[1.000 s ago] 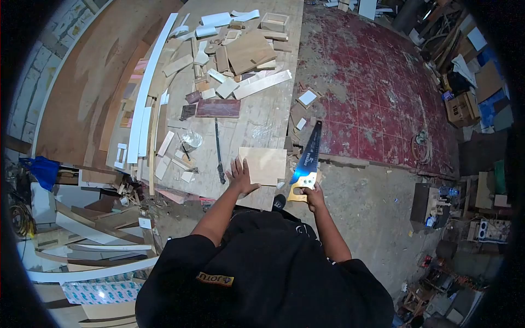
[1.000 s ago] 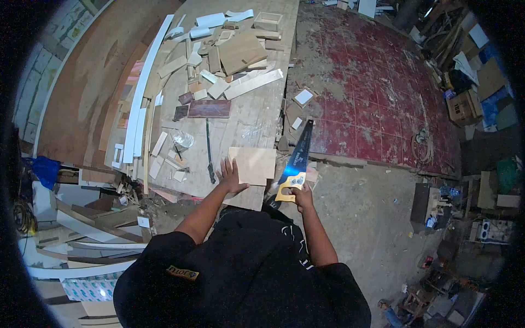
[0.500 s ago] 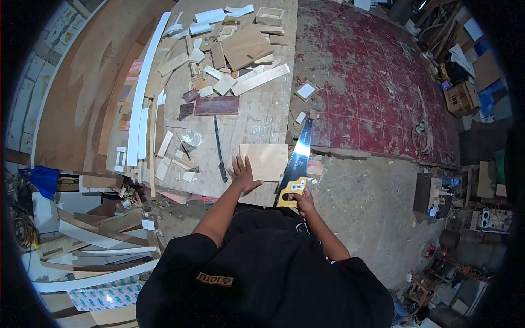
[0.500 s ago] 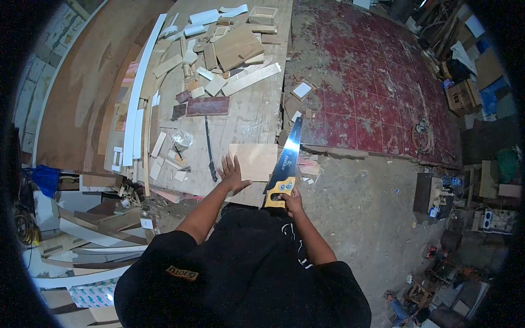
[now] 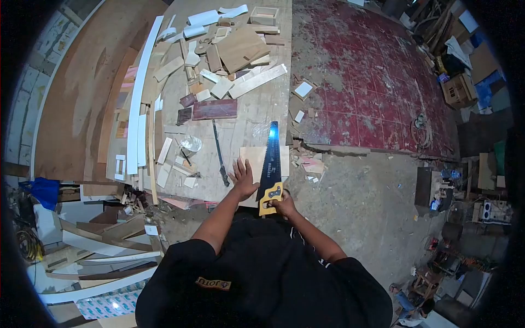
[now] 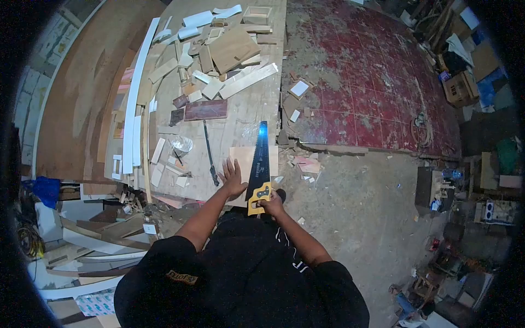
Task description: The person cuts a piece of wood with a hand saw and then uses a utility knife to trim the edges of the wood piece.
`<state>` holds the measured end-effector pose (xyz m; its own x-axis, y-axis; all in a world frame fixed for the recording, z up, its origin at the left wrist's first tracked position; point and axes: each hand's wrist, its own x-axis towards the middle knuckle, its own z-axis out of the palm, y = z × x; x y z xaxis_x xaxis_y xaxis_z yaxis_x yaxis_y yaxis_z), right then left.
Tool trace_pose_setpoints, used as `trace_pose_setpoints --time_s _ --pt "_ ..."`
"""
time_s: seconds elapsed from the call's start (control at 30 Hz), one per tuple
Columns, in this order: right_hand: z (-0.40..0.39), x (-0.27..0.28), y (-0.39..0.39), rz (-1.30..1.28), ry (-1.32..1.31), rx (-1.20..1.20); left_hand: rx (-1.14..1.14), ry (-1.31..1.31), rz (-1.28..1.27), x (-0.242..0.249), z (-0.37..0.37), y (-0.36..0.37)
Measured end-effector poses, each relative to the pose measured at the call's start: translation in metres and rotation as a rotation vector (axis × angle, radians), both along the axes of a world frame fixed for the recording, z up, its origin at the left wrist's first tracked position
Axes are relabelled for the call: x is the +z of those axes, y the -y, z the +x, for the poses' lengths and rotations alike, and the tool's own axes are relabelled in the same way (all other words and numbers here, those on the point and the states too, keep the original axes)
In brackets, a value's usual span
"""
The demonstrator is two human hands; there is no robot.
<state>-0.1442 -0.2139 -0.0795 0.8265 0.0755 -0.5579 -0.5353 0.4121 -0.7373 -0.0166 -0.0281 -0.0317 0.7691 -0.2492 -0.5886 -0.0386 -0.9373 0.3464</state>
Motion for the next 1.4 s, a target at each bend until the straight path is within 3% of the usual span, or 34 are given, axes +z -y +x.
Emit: trace_pose_setpoints --time_s 0.17,0.23,0.37,0.47,0.57,0.7,0.77,1.07,1.4 --pt "0.003 -0.003 0.002 -0.137 -0.145 0.056 0.037 0.095 -0.017 -0.012 -0.004 0.001" --pt "0.009 0.005 0.006 -0.684 -0.074 0.345 0.035 0.163 0.008 -0.007 -0.006 0.007" --pt "0.019 0.037 0.011 -0.936 -0.152 0.562 -0.038 0.336 -0.020 -0.002 0.001 0.020" --pt "0.016 0.021 0.012 -0.850 -0.184 0.681 -0.028 0.283 -0.034 -0.018 0.013 0.026" --pt "0.004 0.031 0.011 -0.777 -0.040 0.584 -0.018 0.185 0.030 -0.009 0.020 0.033" --pt "0.001 0.035 0.015 -0.765 -0.167 0.669 -0.036 0.159 0.054 -0.006 0.021 0.034" --pt "-0.013 0.000 0.011 -0.765 -0.177 0.630 -0.040 0.146 0.058 -0.003 0.023 0.036" --pt "-0.044 -0.049 0.000 -0.699 -0.143 0.499 -0.029 0.132 0.001 -0.001 0.028 0.049" --pt "-0.040 -0.021 -0.002 -0.694 -0.197 0.428 -0.122 0.211 0.001 0.000 0.036 0.049"
